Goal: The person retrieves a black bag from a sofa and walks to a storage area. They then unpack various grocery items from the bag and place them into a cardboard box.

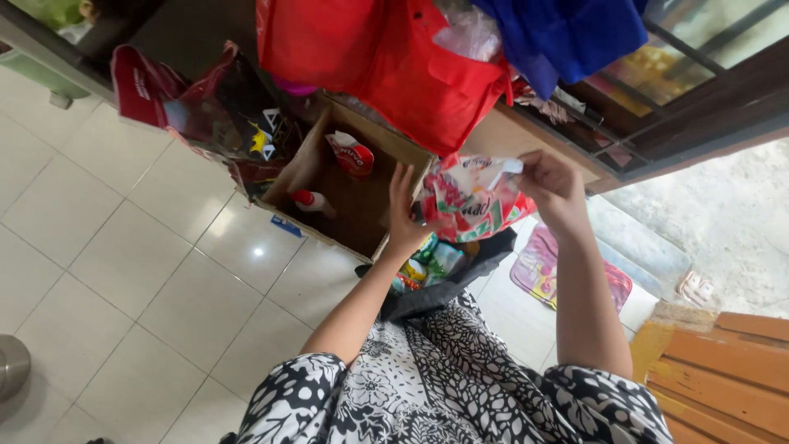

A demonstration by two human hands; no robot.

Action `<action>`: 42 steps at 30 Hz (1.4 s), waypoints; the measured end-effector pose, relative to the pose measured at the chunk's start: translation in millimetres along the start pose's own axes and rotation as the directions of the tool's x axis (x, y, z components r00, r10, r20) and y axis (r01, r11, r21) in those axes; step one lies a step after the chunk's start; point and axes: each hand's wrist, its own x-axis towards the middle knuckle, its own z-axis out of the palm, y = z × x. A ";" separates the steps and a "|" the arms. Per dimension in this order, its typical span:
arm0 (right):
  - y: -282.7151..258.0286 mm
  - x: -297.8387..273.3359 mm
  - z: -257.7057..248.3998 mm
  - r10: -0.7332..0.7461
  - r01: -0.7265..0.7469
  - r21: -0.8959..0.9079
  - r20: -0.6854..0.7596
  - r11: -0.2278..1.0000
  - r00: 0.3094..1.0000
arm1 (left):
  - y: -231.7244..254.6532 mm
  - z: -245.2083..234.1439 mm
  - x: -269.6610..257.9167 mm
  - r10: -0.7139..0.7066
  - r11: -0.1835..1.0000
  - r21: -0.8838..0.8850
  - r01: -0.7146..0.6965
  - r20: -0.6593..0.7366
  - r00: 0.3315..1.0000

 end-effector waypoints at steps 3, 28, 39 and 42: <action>-14.3 13.4 11.1 -0.078 0.076 0.064 0.029 0.995 0.997 | 42.8 -10.2 35.2 0.119 0.987 0.109 -0.119 0.007 0.993; -99.3 41.8 141.5 -0.719 0.556 -0.806 0.263 0.203 0.643 | 134.9 -68.1 111.4 0.064 0.969 -0.225 -0.100 -0.162 0.985; -55.4 62.0 201.5 -0.552 0.767 -0.318 0.548 0.557 0.628 | 103.0 -172.7 88.7 0.033 0.860 -0.472 -0.193 -0.327 0.945; -77.7 56.2 201.9 -0.325 0.500 -0.351 0.451 0.792 0.831 | 78.6 -194.5 47.9 -0.119 0.967 -0.253 -0.018 -0.513 0.850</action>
